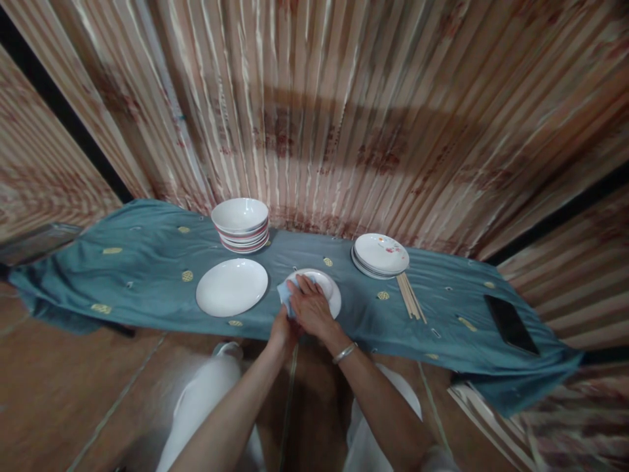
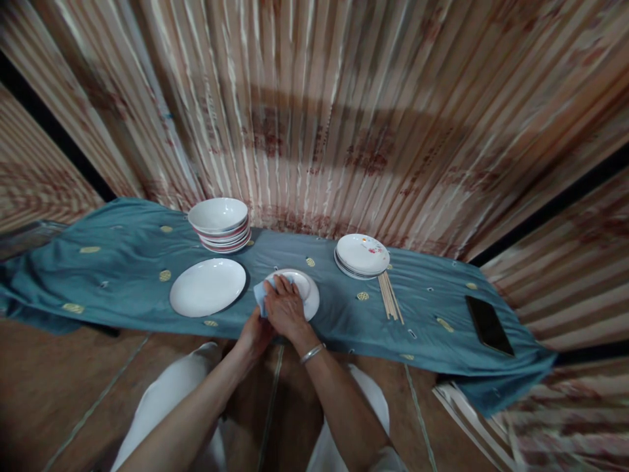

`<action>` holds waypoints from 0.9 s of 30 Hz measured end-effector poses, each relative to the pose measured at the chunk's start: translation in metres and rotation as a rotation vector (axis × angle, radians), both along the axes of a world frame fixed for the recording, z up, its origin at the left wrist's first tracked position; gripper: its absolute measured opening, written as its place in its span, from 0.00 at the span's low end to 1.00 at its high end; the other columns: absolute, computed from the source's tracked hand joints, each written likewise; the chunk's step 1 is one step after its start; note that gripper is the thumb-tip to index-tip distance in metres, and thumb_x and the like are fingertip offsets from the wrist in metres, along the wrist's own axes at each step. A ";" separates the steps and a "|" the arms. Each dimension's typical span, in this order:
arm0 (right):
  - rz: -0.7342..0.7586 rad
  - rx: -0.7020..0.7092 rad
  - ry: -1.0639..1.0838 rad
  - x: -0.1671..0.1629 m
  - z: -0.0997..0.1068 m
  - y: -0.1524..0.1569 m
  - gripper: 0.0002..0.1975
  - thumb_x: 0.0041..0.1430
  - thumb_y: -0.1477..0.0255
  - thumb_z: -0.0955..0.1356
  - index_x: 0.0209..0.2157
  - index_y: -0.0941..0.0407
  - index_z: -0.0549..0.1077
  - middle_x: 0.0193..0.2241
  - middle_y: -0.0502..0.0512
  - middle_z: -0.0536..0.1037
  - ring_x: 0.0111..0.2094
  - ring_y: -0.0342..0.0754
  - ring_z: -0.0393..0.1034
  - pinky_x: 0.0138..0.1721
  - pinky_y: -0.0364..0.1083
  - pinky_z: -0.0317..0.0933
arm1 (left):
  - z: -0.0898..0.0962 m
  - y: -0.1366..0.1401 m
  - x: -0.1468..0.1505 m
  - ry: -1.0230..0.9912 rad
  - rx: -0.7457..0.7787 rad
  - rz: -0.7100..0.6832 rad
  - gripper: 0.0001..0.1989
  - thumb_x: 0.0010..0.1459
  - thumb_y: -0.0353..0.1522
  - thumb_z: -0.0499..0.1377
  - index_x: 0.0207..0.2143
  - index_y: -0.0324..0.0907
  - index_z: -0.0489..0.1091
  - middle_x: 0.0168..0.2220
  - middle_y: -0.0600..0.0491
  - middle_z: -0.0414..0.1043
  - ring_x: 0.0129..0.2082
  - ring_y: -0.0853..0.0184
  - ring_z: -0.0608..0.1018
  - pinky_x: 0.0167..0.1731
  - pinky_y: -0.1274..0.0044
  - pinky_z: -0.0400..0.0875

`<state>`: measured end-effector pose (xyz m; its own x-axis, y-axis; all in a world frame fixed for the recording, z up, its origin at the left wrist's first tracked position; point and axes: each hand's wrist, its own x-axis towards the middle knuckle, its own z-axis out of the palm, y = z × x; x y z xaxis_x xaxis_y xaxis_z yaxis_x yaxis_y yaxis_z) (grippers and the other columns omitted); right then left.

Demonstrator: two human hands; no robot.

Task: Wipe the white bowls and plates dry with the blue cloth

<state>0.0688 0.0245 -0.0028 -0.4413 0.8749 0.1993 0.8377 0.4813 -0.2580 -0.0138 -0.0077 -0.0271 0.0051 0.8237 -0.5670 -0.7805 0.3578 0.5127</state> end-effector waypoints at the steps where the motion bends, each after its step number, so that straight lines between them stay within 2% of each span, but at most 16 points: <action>1: -0.009 -0.005 0.000 -0.002 0.000 0.003 0.23 0.70 0.69 0.58 0.63 0.55 0.64 0.66 0.61 0.61 0.67 0.56 0.52 0.64 0.58 0.51 | 0.000 -0.001 -0.001 0.000 -0.001 -0.019 0.21 0.68 0.39 0.46 0.55 0.41 0.68 0.45 0.46 0.78 0.49 0.58 0.78 0.50 0.65 0.72; 8: -0.032 -0.018 0.012 -0.007 -0.005 0.028 0.22 0.70 0.68 0.58 0.62 0.56 0.65 0.65 0.64 0.63 0.67 0.58 0.52 0.63 0.64 0.52 | 0.003 -0.006 -0.014 -0.033 0.044 -0.125 0.23 0.67 0.43 0.47 0.59 0.45 0.64 0.54 0.43 0.74 0.48 0.55 0.79 0.47 0.60 0.74; 14: -0.037 -0.038 0.003 -0.004 -0.006 0.042 0.22 0.70 0.67 0.57 0.61 0.56 0.67 0.64 0.63 0.65 0.66 0.57 0.56 0.63 0.63 0.50 | 0.000 -0.004 -0.017 -0.056 0.058 -0.117 0.24 0.67 0.43 0.48 0.62 0.46 0.62 0.57 0.42 0.71 0.48 0.54 0.79 0.46 0.59 0.75; 17: -0.046 -0.036 0.004 0.000 -0.006 0.050 0.21 0.70 0.67 0.57 0.60 0.55 0.68 0.63 0.63 0.67 0.65 0.57 0.57 0.63 0.62 0.51 | 0.001 -0.004 -0.016 -0.062 0.050 -0.103 0.24 0.67 0.42 0.50 0.62 0.45 0.62 0.60 0.41 0.69 0.49 0.53 0.79 0.44 0.58 0.76; 20: -0.080 -0.015 0.004 0.008 -0.011 0.060 0.21 0.70 0.68 0.57 0.58 0.58 0.70 0.61 0.65 0.69 0.63 0.57 0.61 0.62 0.59 0.54 | 0.005 -0.004 -0.015 -0.033 0.020 -0.093 0.23 0.68 0.40 0.47 0.62 0.45 0.61 0.62 0.41 0.66 0.49 0.53 0.79 0.43 0.58 0.77; 24: -0.153 0.040 0.058 0.029 -0.023 0.074 0.19 0.69 0.70 0.58 0.54 0.60 0.72 0.55 0.67 0.74 0.59 0.55 0.67 0.61 0.53 0.56 | 0.005 -0.004 -0.014 -0.021 -0.009 -0.078 0.23 0.68 0.37 0.46 0.63 0.44 0.60 0.64 0.40 0.63 0.49 0.52 0.79 0.42 0.56 0.78; 27: -0.177 0.013 0.151 0.050 -0.035 0.081 0.19 0.70 0.70 0.57 0.50 0.59 0.74 0.50 0.64 0.78 0.54 0.53 0.71 0.59 0.50 0.59 | 0.002 -0.004 -0.014 -0.044 0.001 -0.067 0.23 0.68 0.35 0.48 0.63 0.45 0.60 0.64 0.40 0.63 0.50 0.51 0.79 0.41 0.55 0.79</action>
<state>0.1188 0.1060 -0.0378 -0.2456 0.9330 0.2632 0.8616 0.3345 -0.3818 -0.0274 -0.0118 -0.0246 0.0849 0.8215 -0.5638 -0.7764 0.4092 0.4793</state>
